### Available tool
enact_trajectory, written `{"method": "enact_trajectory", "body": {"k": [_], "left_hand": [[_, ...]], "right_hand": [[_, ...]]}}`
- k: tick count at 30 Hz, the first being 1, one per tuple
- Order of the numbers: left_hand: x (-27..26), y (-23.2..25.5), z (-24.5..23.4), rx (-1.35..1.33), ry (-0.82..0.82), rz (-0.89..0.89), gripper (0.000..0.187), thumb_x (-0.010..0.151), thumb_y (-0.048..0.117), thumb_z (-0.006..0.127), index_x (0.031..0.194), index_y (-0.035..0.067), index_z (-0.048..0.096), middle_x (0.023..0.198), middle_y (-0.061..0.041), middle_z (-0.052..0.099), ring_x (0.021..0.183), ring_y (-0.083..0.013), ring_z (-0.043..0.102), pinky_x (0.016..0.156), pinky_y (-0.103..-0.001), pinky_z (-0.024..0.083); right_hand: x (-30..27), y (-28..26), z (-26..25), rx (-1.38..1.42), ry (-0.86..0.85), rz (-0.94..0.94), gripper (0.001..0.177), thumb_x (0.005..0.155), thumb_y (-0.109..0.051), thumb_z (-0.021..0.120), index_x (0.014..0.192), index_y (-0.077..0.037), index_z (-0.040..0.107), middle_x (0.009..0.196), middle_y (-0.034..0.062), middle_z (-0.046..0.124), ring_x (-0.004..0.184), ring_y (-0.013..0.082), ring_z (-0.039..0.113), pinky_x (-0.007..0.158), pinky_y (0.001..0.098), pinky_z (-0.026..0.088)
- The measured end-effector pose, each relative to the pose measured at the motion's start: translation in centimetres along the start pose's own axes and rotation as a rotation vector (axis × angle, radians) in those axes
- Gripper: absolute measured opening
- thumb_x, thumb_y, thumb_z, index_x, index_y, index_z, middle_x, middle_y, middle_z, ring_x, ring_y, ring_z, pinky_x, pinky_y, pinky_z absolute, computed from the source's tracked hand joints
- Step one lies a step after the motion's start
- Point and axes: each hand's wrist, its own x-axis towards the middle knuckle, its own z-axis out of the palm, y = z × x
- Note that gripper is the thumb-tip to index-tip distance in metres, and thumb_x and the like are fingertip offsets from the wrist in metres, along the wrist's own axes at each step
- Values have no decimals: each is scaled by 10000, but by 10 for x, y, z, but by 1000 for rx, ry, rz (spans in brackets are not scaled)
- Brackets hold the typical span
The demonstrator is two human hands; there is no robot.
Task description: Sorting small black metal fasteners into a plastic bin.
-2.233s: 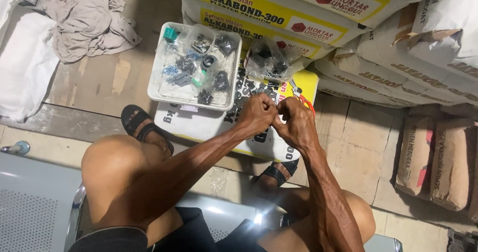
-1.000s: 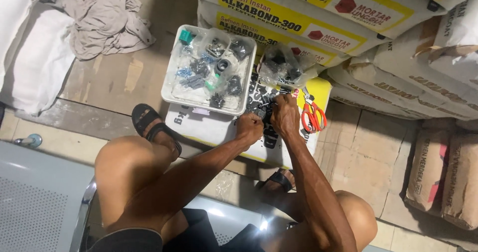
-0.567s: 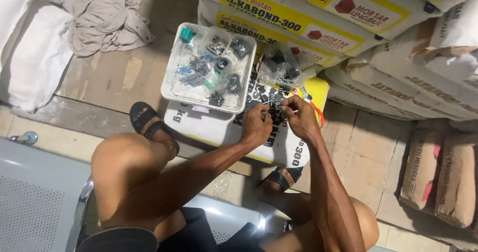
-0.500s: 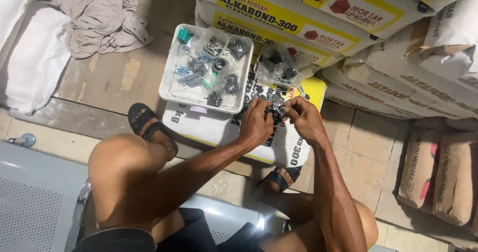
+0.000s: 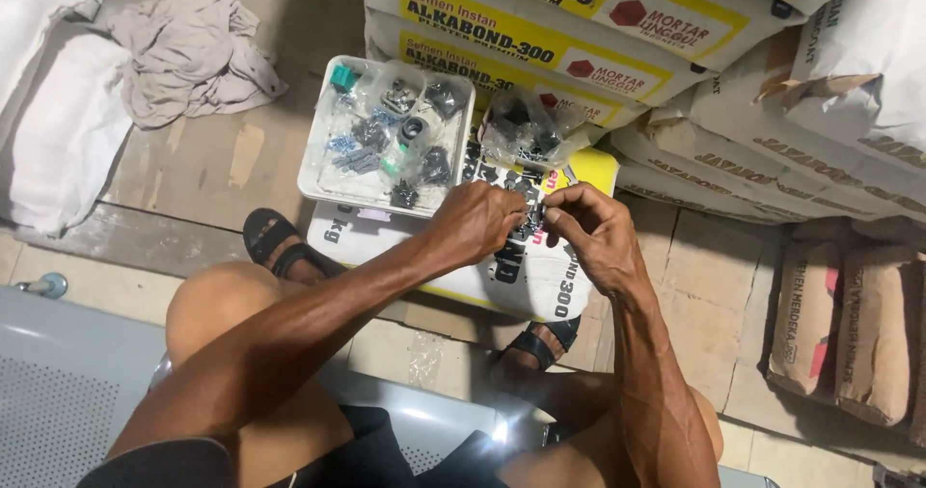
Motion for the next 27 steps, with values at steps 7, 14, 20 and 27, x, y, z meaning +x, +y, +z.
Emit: {"method": "enact_trajectory", "body": {"k": [7,14,20,27], "left_hand": [[20,-4,10,156,-34,60,221,1016,65,569,840,13,692,573,-107,620,521,-244,669,613,-379,617],[22,0,14,67,52,129,211,961,21,557,761,61,609,603,-83,620,554,-217,663,564,-360,569],[17,53,-18,-175,326,-49,191,902,-49,629,1091,-67,610,986,-218,615,890,-357,685,689,-427,601],[32,2,39,-355,362,-137,98,853,139,664,770,96,633,664,-116,674,659,-322,695,557,-414,527]], "right_hand": [[16,23,-13,-253,-24,-69,155,786,41,743,934,7,713,698,96,618,615,153,606,578,306,530],[10,13,1,-188,48,-117,100,801,62,735,877,-1,715,684,96,645,612,130,598,579,271,529],[10,27,8,-442,335,-330,103,866,105,773,930,44,719,758,197,693,647,266,680,589,346,568],[0,38,10,-507,380,-481,182,798,58,853,879,-35,721,766,117,724,677,239,726,611,322,583]]}}
